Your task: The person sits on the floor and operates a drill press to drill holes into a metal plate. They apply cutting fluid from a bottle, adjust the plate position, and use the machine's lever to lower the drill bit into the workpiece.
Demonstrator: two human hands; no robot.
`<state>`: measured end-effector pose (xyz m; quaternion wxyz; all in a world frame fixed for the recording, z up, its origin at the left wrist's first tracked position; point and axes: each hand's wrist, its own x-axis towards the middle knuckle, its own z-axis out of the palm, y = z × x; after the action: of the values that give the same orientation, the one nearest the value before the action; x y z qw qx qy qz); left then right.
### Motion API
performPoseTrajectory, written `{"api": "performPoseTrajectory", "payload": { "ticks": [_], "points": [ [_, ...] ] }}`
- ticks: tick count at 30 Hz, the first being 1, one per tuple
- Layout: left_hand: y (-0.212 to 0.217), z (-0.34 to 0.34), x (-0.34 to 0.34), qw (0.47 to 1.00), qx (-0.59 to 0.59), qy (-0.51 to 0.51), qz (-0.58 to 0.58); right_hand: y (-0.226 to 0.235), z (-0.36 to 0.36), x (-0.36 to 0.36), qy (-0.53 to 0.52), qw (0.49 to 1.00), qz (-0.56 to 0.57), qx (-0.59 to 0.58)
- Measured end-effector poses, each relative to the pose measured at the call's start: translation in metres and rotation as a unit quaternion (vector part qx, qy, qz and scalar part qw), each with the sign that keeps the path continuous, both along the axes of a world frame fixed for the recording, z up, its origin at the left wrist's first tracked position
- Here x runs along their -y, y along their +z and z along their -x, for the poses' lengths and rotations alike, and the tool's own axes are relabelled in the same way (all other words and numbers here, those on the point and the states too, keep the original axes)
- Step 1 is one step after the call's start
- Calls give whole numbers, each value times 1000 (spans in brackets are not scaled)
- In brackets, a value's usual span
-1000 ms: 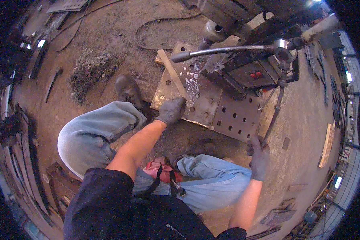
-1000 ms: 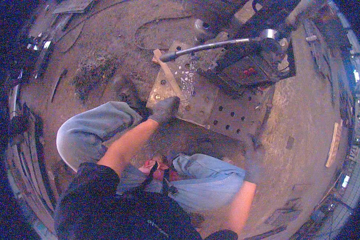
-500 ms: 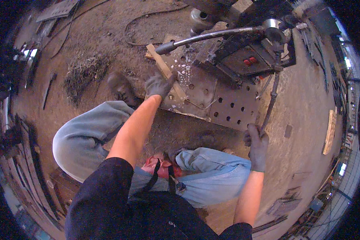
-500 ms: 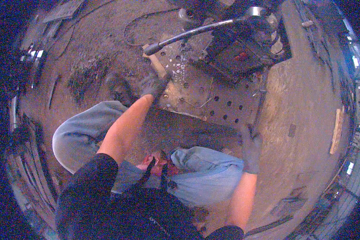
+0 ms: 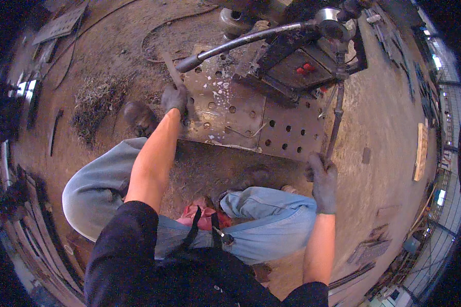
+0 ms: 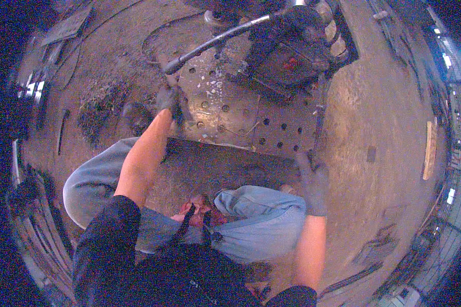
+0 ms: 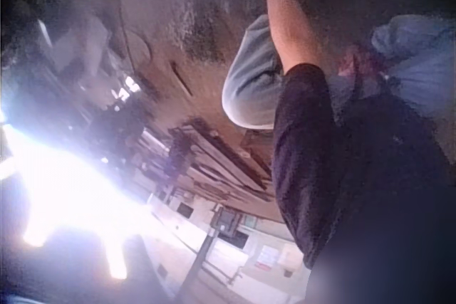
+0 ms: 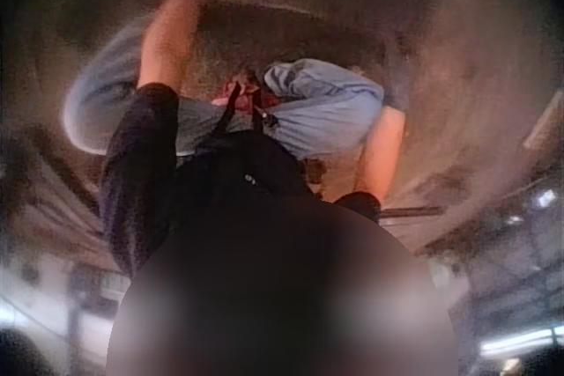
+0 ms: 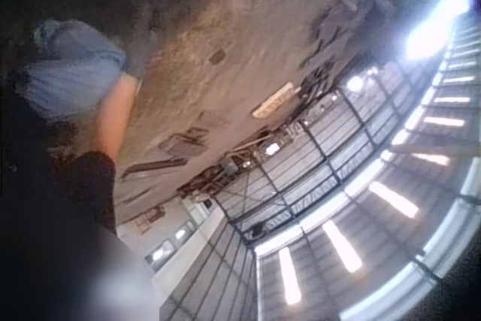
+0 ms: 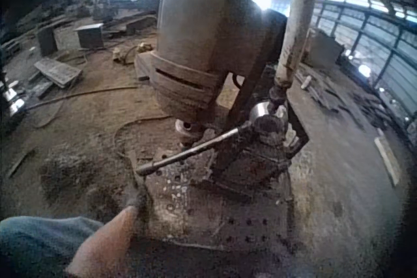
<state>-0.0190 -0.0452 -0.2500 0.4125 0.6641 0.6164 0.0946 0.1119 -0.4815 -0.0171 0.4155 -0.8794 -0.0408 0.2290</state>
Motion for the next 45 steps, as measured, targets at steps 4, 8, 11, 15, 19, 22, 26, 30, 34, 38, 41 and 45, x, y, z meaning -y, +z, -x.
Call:
{"api": "performPoseTrajectory", "payload": {
  "ticks": [4, 8, 11, 15, 19, 22, 26, 30, 34, 38, 41, 45],
  "points": [
    [20, 3, -18, 996, 78, -37, -16, -7, 0, 8, -1, 999, 36, 18],
    [12, 15, -30, 981, 11, -185, -58, 5, 1, -15, 5, 999, 8, -32],
    [54, 8, 19, 965, -60, -249, -64, -23, -1, 11, 11, 999, 40, -2],
    [41, 8, 33, 952, -78, -275, -106, -80, 9, 1, 56, 995, 84, -1],
    [39, -7, 33, 932, -88, -327, -126, -102, 20, -57, 99, 987, 124, 8],
    [38, -22, 29, 925, -78, -337, -160, -88, 26, -77, 109, 979, 167, 46],
    [46, -60, 19, 922, -121, -335, -153, -89, 29, -69, 57, 980, 188, 39],
    [18, -60, -75, 991, -102, -85, 3, -75, 30, -75, 79, 971, 226, -5],
    [-10, 2, -114, 986, -77, -118, -91, -73, 37, -88, 103, 965, 237, 47],
    [36, 15, 2, 982, -9, -189, -2, -106, 28, -60, 131, 964, 160, 168],
    [19, 30, 51, 948, -102, -220, -204, -127, 22, -58, 135, 972, 62, 180],
    [58, 11, 116, 890, -8, -410, -201, -126, 21, -64, 85, 984, 100, 120]
  ]
}}
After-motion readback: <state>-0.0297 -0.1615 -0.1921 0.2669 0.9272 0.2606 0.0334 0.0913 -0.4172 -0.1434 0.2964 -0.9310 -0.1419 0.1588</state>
